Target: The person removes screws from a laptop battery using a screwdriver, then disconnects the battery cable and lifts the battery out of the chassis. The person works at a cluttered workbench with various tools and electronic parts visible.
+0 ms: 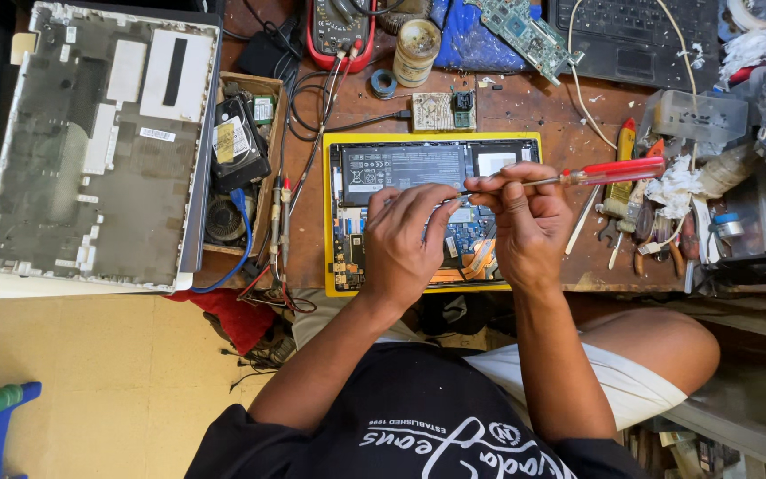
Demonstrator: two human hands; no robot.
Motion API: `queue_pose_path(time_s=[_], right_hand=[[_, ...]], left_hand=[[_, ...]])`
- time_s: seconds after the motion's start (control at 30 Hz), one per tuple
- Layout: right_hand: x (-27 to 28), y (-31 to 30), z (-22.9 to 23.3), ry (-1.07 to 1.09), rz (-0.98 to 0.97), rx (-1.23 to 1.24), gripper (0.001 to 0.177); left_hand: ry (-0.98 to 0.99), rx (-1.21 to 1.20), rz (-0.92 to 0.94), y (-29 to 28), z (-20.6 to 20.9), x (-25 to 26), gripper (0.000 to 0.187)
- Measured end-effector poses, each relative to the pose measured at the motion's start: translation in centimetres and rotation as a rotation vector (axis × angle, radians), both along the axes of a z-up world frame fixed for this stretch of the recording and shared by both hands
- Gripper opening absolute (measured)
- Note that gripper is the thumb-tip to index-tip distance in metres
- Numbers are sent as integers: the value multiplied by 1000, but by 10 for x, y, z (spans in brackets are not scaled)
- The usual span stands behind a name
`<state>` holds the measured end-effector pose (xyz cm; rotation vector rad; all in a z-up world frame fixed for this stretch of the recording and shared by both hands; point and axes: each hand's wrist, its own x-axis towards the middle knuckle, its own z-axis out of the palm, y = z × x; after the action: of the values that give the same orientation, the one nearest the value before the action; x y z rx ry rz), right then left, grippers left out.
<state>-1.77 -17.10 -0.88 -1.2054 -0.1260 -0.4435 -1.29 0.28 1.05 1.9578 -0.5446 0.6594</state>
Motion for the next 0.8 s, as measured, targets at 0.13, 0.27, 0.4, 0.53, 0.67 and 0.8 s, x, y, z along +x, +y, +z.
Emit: queue_pose_path(time_s=[0.13,0.27,0.4,0.53,0.67,0.8], right_hand=[[-2,8,6,-12,-18,-44,12],[-1,12,5,16,-26,-40,10],[0,16,6,35,-28,-19,9],[2,18,10,33,-26,8,9],[1,21,12,44,-30,-43,9],[3,22,14,37,-24,-46,9]], left_hand=[[-32,30,-11,-1,1,1,16],[-11,-33,-39,-6,-12,3,12],[86,-175,-107,-4,-21,7,11],[121,-161,-103,-3,-17,6,10],[31,-104,-64,-4,-23,10,10],[9,-105,3,-6,-20,10,10]])
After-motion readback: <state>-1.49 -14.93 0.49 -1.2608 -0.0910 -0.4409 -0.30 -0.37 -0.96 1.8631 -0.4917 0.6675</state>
